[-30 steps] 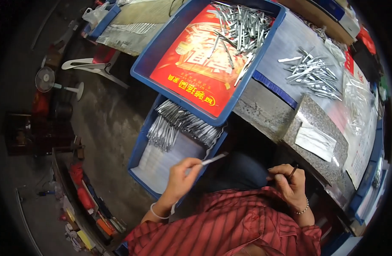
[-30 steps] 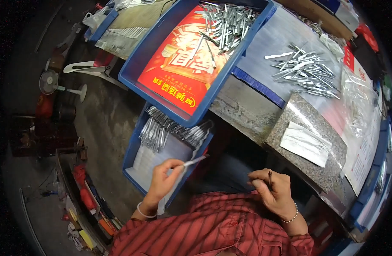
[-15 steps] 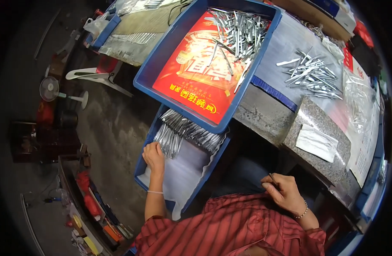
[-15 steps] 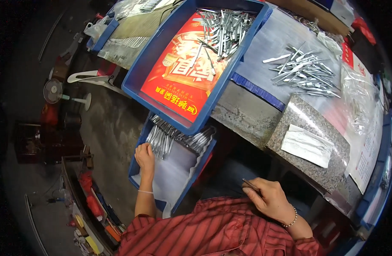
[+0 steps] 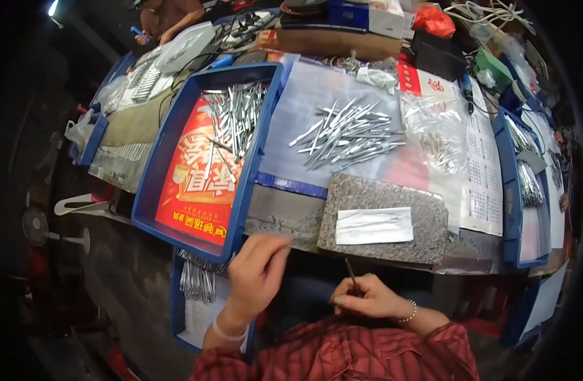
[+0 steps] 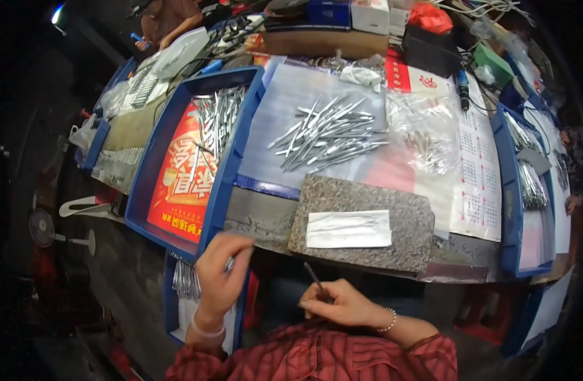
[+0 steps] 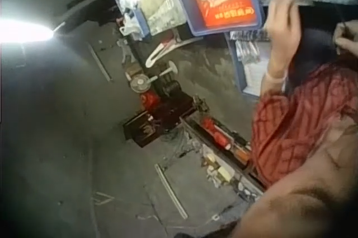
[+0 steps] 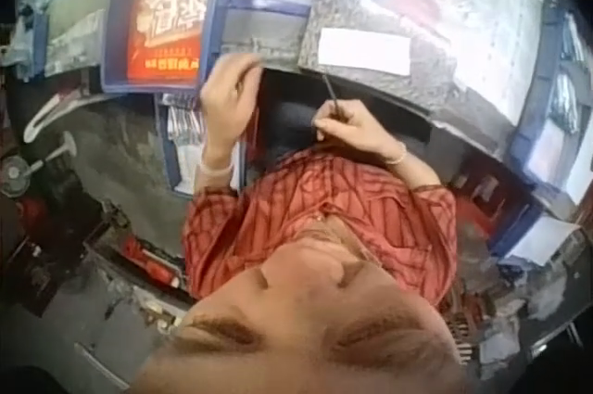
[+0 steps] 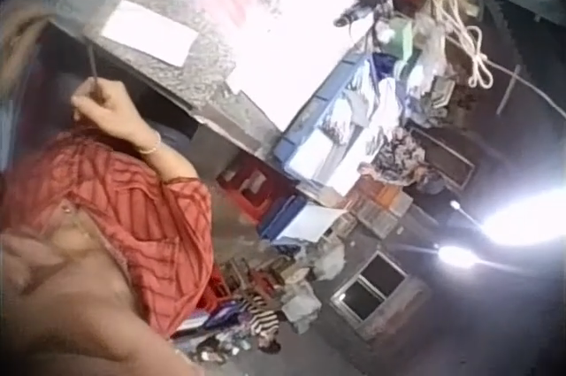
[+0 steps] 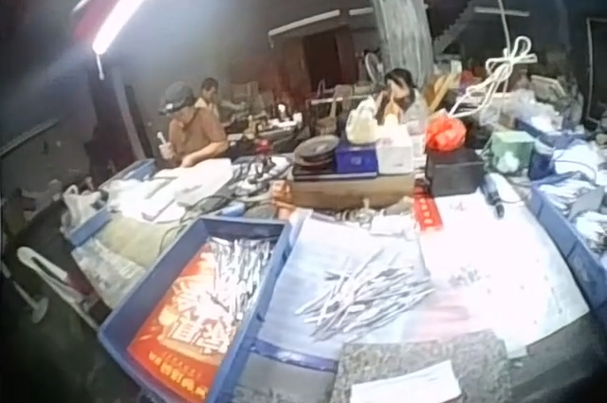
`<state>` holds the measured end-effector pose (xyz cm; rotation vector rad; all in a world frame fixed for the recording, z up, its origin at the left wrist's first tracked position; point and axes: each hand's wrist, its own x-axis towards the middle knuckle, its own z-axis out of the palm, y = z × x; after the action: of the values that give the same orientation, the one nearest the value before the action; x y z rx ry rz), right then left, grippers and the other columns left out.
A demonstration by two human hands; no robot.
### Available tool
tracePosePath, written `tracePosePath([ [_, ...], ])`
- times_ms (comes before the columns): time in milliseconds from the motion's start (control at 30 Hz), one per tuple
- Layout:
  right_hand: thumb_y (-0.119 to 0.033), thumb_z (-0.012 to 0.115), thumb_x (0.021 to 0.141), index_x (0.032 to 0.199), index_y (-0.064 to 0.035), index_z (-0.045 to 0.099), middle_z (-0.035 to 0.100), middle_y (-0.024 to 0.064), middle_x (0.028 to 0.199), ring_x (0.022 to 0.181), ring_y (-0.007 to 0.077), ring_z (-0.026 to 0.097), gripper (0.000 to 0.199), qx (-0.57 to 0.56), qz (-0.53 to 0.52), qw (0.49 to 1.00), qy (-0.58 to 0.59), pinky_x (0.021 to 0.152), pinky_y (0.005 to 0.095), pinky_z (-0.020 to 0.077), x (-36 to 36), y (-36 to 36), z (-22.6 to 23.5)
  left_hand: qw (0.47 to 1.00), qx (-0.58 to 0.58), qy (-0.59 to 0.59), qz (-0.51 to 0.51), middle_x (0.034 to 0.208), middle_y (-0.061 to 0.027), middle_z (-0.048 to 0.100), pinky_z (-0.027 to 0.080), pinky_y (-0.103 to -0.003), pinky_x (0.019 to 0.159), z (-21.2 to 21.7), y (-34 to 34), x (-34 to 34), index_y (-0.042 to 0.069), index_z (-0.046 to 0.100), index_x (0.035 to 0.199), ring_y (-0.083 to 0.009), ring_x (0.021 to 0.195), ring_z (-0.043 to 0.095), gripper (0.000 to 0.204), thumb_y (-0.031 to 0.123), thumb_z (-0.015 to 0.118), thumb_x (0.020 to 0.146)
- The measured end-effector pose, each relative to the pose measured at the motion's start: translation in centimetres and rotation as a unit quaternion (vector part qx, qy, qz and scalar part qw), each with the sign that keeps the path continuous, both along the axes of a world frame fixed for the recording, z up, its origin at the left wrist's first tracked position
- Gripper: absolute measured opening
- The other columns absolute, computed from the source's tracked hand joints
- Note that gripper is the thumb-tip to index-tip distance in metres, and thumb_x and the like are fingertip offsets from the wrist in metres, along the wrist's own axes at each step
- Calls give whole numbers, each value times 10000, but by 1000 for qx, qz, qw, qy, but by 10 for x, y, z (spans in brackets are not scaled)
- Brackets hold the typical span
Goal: The user is seen sorting and assembling small metal components on a workbench in an industrial setting.
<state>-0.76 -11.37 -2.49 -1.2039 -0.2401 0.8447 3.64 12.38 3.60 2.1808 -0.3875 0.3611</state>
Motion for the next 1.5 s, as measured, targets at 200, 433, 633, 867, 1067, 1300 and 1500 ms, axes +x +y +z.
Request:
tracePosePath([
  [200,-132,609,945,961,17,645,672,39,773,727,77,615,154,-25,-19,997,-67,661,240,498,-28,-12,-3,969,186,-102,129,917,-199,601,496,-467,717,-36,-65,151,-2,626,943,-398,869,599,135,31,546,839],
  [433,-161,594,959,978,15,651,679,38,784,743,82,621,186,-33,-22,999,-36,671,235,501,-39,-29,-19,946,286,43,143,926,-248,625,483,-505,786,-81,-43,219,-16,628,871,-429,910,603,160,139,616,834],
  [633,-131,602,948,1010,17,650,695,62,843,760,109,658,168,-52,-102,984,-134,682,252,524,-21,-43,6,972,178,-4,154,845,-239,620,469,-496,666,-29,-62,144,3,535,919,-423,790,614,121,106,592,892],
  [867,-2,627,892,1155,-21,550,645,84,864,532,69,529,274,113,-347,931,13,456,197,420,4,-50,33,972,-37,40,-229,806,-131,640,493,-315,607,9,-88,-8,14,631,876,-255,687,631,140,-51,686,766],
  [1067,-113,681,895,924,-2,655,641,30,745,657,90,597,117,-44,-152,966,-203,602,256,483,9,-64,43,805,-440,358,-175,907,-92,632,522,-261,742,-7,-68,-26,-47,614,988,-150,800,639,143,-68,641,849],
  [1300,-149,657,869,869,2,625,660,156,745,655,302,657,154,-476,-275,737,-393,594,335,497,117,-134,78,761,-523,339,-180,901,-77,611,492,-233,730,-28,-68,-27,-47,651,995,-128,783,609,124,2,652,882],
  [1500,-98,582,820,919,-3,554,642,218,854,774,411,626,141,-617,-183,567,-514,701,492,496,206,-168,7,883,-361,231,-190,922,-79,593,427,-223,737,-25,-67,-34,-13,684,976,-128,844,556,102,9,651,881],
])
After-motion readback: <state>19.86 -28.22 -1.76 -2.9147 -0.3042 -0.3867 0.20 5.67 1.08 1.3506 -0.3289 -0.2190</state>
